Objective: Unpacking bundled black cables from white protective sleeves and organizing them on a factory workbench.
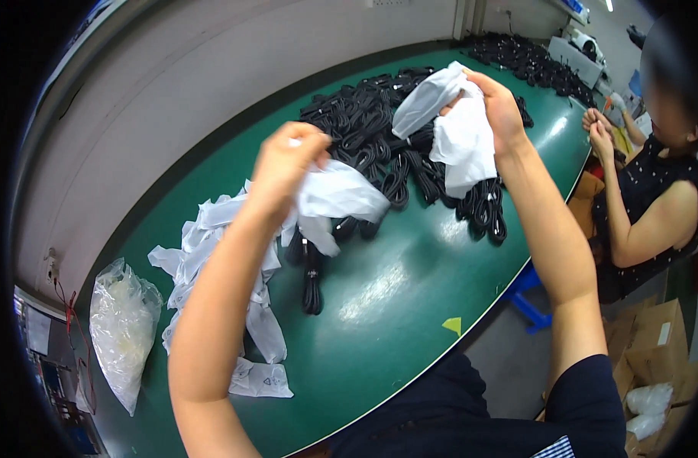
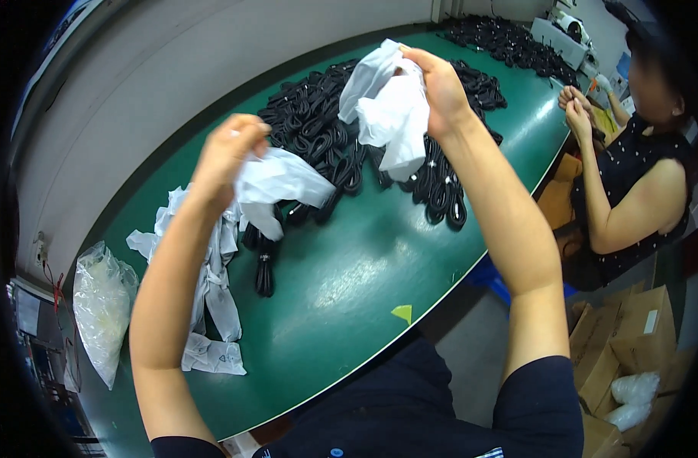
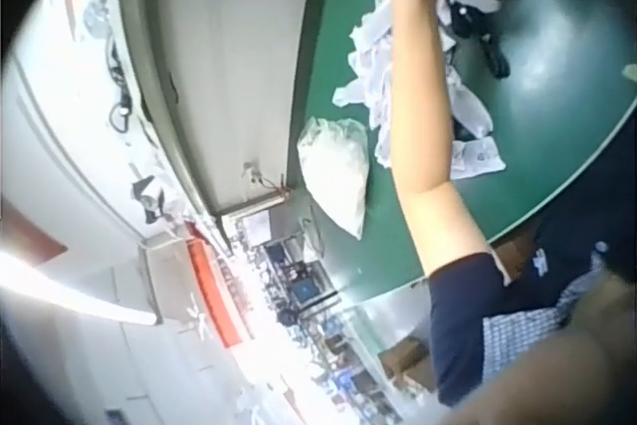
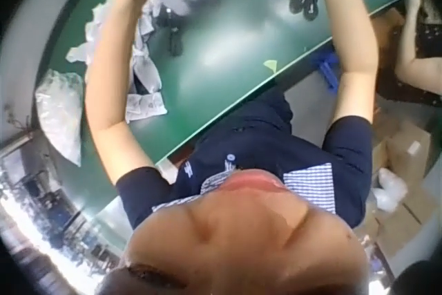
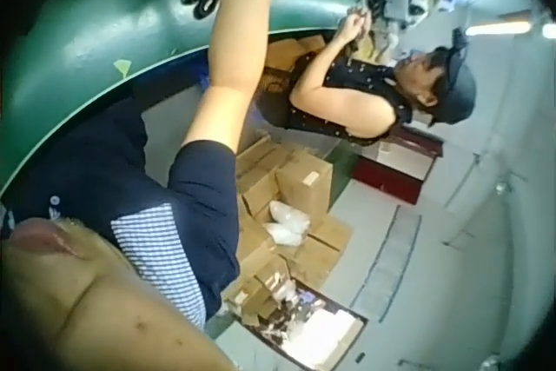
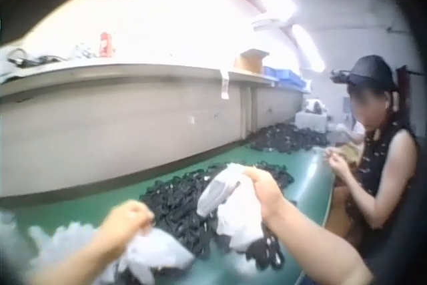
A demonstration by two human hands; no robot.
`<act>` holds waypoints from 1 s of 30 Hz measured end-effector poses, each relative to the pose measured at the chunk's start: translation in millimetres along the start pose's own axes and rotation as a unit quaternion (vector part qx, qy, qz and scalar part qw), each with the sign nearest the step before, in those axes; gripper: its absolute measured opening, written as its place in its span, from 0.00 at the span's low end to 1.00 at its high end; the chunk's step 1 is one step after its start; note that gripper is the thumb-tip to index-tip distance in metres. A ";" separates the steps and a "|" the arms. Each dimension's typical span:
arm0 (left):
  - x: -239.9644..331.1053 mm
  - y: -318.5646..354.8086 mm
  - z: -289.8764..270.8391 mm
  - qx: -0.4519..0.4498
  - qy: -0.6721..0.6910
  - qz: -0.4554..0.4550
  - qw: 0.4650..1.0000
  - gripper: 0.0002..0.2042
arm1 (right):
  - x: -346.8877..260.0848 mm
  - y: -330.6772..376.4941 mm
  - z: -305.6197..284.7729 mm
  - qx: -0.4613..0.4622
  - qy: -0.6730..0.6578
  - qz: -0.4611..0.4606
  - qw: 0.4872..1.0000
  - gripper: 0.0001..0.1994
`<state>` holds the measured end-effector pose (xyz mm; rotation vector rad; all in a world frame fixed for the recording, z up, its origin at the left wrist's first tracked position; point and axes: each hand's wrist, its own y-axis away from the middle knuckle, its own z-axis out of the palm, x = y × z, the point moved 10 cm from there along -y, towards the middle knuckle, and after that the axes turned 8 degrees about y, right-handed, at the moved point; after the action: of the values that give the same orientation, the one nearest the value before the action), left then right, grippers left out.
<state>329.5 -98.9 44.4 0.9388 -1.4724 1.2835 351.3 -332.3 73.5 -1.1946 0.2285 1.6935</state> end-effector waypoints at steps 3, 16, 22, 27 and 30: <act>-64.9 17.6 54.5 -0.057 0.175 -0.265 0.947 0.30 | 9.5 12.5 12.2 0.137 -0.020 0.004 0.990 0.16; -29.1 -61.9 31.1 0.002 -0.111 -0.003 0.994 0.16 | 36.5 37.9 -75.4 0.288 0.328 0.071 0.897 0.11; 64.3 -57.4 65.0 0.033 -0.352 0.272 0.895 0.13 | 16.1 -2.9 -13.7 0.221 0.419 -0.039 0.880 0.11; 71.2 -66.5 71.9 -0.004 -0.122 0.108 0.987 0.19 | 5.2 -40.5 12.3 0.175 0.342 -0.101 0.918 0.15; 52.8 -55.7 78.8 -0.001 0.075 0.000 0.997 0.20 | 16.9 -50.4 25.5 0.235 0.142 -0.117 0.955 0.07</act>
<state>355.5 -183.9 109.2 0.8220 -1.3564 1.3241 376.3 -281.9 91.2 -1.0480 0.6070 1.1709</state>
